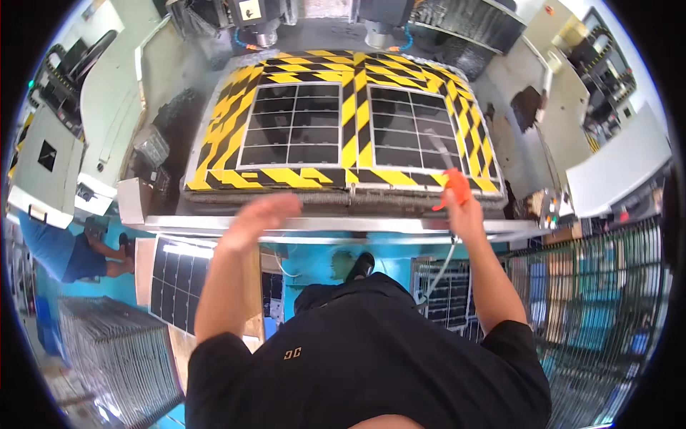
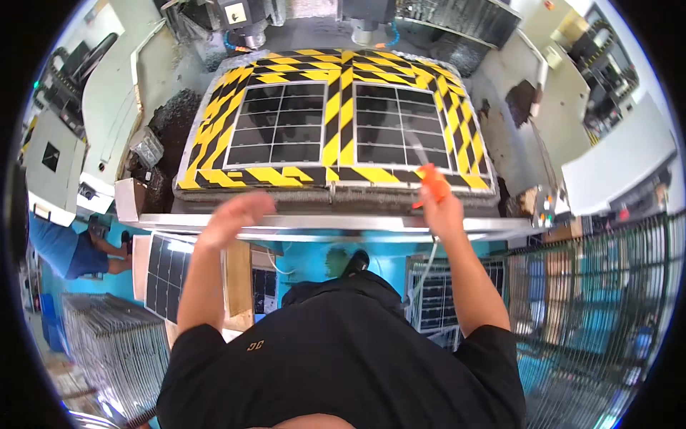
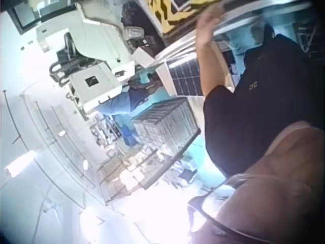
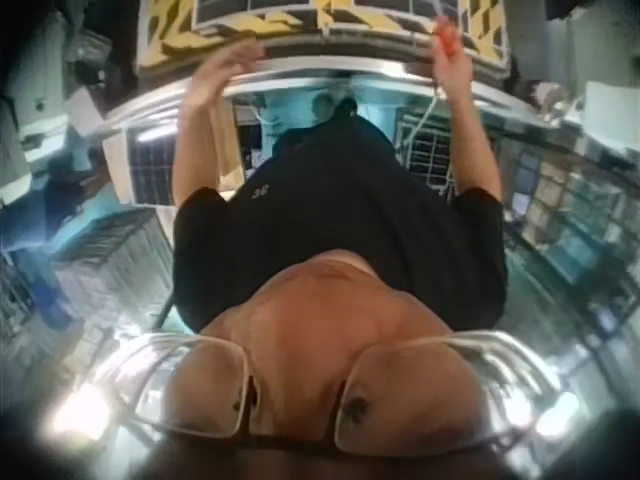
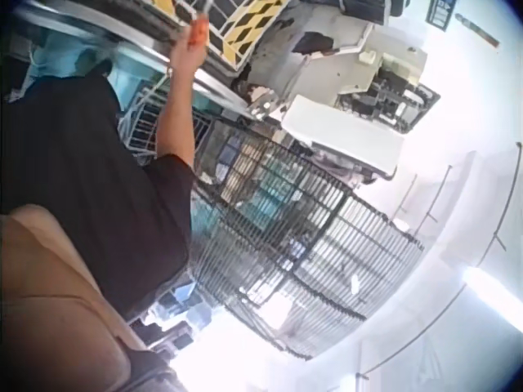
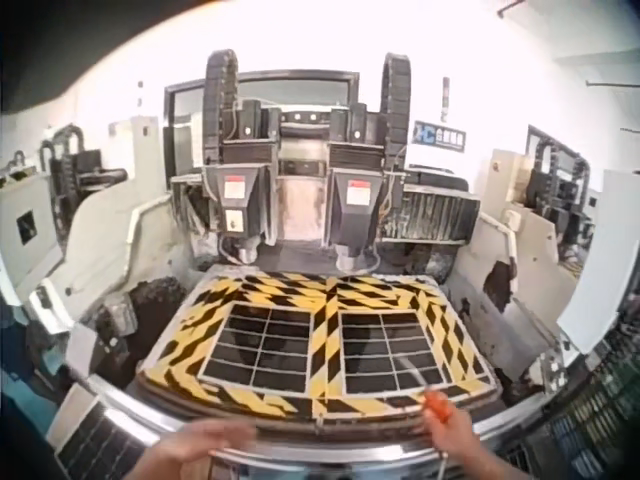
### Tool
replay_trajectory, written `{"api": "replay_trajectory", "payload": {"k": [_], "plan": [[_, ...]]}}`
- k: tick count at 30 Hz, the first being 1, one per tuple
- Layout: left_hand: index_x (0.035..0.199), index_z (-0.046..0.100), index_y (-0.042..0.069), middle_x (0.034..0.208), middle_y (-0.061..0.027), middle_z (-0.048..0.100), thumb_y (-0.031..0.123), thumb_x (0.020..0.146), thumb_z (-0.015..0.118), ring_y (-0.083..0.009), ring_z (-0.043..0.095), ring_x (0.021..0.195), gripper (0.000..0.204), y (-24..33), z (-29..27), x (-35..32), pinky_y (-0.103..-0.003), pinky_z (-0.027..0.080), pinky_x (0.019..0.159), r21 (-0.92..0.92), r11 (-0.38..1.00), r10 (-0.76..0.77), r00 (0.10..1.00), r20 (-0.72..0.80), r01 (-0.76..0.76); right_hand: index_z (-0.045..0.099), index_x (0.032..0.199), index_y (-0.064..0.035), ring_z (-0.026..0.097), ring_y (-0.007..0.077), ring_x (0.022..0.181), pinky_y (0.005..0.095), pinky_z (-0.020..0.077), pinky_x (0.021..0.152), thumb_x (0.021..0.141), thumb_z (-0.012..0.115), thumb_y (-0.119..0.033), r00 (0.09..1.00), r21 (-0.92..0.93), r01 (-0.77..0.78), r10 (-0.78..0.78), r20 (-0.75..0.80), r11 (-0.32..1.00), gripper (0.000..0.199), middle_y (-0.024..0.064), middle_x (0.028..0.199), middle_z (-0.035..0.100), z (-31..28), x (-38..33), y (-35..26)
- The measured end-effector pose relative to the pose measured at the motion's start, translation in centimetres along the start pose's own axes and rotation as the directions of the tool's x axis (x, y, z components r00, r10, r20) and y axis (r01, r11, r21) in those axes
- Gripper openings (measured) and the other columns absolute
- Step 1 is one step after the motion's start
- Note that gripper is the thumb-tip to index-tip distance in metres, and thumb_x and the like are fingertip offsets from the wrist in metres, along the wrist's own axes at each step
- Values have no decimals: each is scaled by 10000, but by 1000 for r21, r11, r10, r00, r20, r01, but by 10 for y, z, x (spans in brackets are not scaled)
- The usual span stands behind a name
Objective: Clean solar panels using an air nozzle, place them on a processing machine, and update the production log.
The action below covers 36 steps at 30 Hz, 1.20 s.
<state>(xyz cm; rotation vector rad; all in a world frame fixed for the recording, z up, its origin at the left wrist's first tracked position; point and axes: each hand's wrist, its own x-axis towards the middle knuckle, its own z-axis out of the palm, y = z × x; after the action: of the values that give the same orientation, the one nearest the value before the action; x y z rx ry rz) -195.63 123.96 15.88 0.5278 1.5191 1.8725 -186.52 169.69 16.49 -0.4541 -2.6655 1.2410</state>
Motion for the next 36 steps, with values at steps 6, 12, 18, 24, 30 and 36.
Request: {"api": "replay_trajectory", "payload": {"k": [6, 12, 18, 24, 30, 36], "plan": [[1443, 366, 69, 1415, -146, 464, 305, 900, 633, -273, 447, 1295, 650, -126, 72, -83, -385, 355, 1071, 499, 796, -495, 843, 211, 342, 498, 1245, 59, 514, 441, 1122, 465, 407, 974, 921, 553, -269, 931, -476, -104, -82, -355, 873, 464, 291, 1216, 538, 16, -188, 125], [1420, 382, 26, 1310, -143, 554, 354, 933, 585, -209, 550, 1154, 621, -311, 70, -198, -324, 448, 960, 766, 534, -784, 549, 291, 357, 660, 1007, -2, 620, 405, 946, 471, 467, 846, 927, 420, -533, 610, -430, -562, 705, 362, 707, 588, 240, 986, 660, 138, -502, 204], [1321, 475, -29, 1292, -202, 562, 285, 955, 524, -286, 530, 1211, 485, -377, 66, -258, -352, 421, 994, 736, 570, -815, 371, 446, 366, 684, 805, -8, 672, 320, 704, 427, 519, 739, 912, 370, -608, 250, -187, -926, 904, 347, 327, 686, 204, 751, 669, 117, -679, 170], [1259, 539, -17, 1253, -208, 578, 393, 923, 544, -337, 537, 1180, 530, -373, 190, -225, -394, 429, 982, 858, 236, -914, 196, 356, -457, 676, 799, 14, 633, 415, 822, 479, 496, 772, 877, 460, -539, 325, 137, -934, 944, -61, 331, 599, 236, 843, 659, 127, -873, 166], [1235, 545, -29, 1152, -136, 633, 320, 930, 543, -233, 579, 1033, 464, -416, 411, -311, -350, 458, 885, 879, 297, -952, -41, 304, -372, 678, 878, -5, 620, 404, 927, 482, 496, 800, 787, 574, -576, -41, 439, -898, 987, -152, 30, 588, 236, 941, 655, 194, -1111, 129], [1358, 458, -12, 1288, -164, 566, 321, 923, 564, -256, 522, 1208, 558, -461, 613, -416, -341, 424, 970, 684, 286, -943, -73, 323, -671, 669, 823, 20, 618, 411, 882, 489, 498, 785, 847, 570, -456, -190, 616, -787, 931, -311, 44, 486, 238, 873, 655, 199, -1270, 98]]}}
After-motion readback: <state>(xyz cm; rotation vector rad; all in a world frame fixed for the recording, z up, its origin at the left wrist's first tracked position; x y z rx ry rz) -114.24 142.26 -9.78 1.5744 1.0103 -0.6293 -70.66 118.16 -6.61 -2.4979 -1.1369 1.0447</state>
